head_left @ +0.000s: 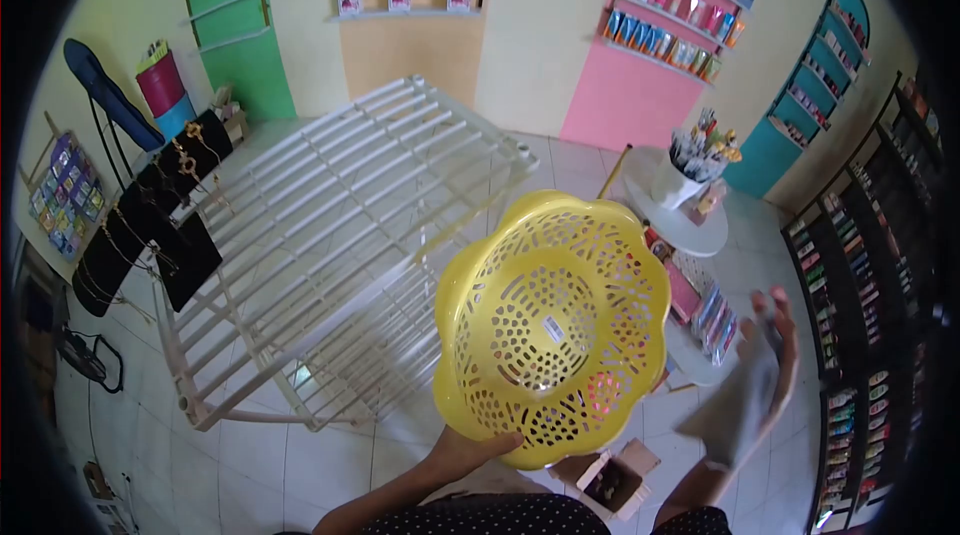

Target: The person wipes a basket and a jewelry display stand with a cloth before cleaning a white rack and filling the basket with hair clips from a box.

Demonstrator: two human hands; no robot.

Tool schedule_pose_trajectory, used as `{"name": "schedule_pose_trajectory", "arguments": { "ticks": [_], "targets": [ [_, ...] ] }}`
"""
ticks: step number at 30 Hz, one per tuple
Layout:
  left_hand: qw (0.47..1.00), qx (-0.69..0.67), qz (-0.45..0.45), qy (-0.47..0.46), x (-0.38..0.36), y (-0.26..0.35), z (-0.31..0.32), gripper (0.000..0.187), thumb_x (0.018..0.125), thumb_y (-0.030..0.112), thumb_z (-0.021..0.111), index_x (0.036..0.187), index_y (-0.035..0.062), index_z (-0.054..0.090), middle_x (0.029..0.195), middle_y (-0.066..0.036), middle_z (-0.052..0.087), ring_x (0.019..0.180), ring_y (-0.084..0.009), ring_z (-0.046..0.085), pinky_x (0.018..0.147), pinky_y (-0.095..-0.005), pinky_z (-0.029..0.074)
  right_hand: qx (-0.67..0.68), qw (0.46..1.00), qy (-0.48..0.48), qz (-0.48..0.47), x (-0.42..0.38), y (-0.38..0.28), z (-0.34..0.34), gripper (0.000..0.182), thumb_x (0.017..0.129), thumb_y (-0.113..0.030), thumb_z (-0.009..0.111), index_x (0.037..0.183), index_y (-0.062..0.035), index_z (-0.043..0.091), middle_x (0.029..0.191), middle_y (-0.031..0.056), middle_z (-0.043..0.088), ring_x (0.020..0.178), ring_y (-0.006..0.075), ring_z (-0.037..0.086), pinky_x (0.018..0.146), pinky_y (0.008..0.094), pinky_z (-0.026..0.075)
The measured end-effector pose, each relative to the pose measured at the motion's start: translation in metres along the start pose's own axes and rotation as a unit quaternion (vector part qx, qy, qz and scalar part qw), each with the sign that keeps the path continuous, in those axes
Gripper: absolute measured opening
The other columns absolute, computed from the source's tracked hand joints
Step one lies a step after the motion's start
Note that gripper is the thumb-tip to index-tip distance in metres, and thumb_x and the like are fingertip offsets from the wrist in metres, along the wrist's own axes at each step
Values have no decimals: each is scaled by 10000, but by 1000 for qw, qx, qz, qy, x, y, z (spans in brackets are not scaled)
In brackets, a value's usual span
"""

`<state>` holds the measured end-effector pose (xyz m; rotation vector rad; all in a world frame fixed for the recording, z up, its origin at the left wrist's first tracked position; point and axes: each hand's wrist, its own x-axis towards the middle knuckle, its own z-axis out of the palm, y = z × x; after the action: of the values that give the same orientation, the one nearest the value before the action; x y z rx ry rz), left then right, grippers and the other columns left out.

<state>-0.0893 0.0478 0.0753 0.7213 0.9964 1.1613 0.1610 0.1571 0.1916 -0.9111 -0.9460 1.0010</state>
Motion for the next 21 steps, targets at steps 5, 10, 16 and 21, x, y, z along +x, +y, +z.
{"name": "schedule_pose_trajectory", "arguments": {
  "ticks": [5, 10, 16, 21],
  "targets": [
    [999, -15, -26, 42, 3, -39, -4, 441, 690, 38, 643, 1067, -27, 425, 966, -106, 550, 873, -156, 546, 728, -271, 469, 29, 951, -206, 229, -9, 90, 34, 364, 638, 2, 547, 975, -86, 441, 1063, 103, 421, 1015, 217, 432, 830, 314, 391],
    [995, -40, -28, 84, 2, -64, -19, 424, 690, 26, 631, 1061, -25, 433, 950, -100, 553, 845, -149, 550, 702, -260, 466, -592, 744, -145, -273, -54, 142, 73, 308, 648, -53, 613, 933, -47, 497, 1043, 143, 413, 1000, 299, 398, 884, 402, 316],
    [995, -46, -52, 76, 3, -80, -24, 513, 658, -36, 601, 1122, -17, 385, 1026, -109, 510, 940, -175, 513, 783, -285, 439, -442, 858, -260, -9, -86, 184, 75, 627, 703, -259, 632, 1177, 33, 344, 1247, 236, 233, 1173, 390, 247, 966, 404, 229],
    [996, 14, -26, 81, 2, -90, -27, 524, 660, 0, 603, 1135, -14, 383, 1061, -95, 502, 945, -167, 510, 798, -280, 432, -433, 858, -275, -28, -93, 217, 87, 712, 774, -269, 558, 1286, 33, 166, 1352, 203, 112, 1221, 344, 217, 988, 361, 214]
  ]
}}
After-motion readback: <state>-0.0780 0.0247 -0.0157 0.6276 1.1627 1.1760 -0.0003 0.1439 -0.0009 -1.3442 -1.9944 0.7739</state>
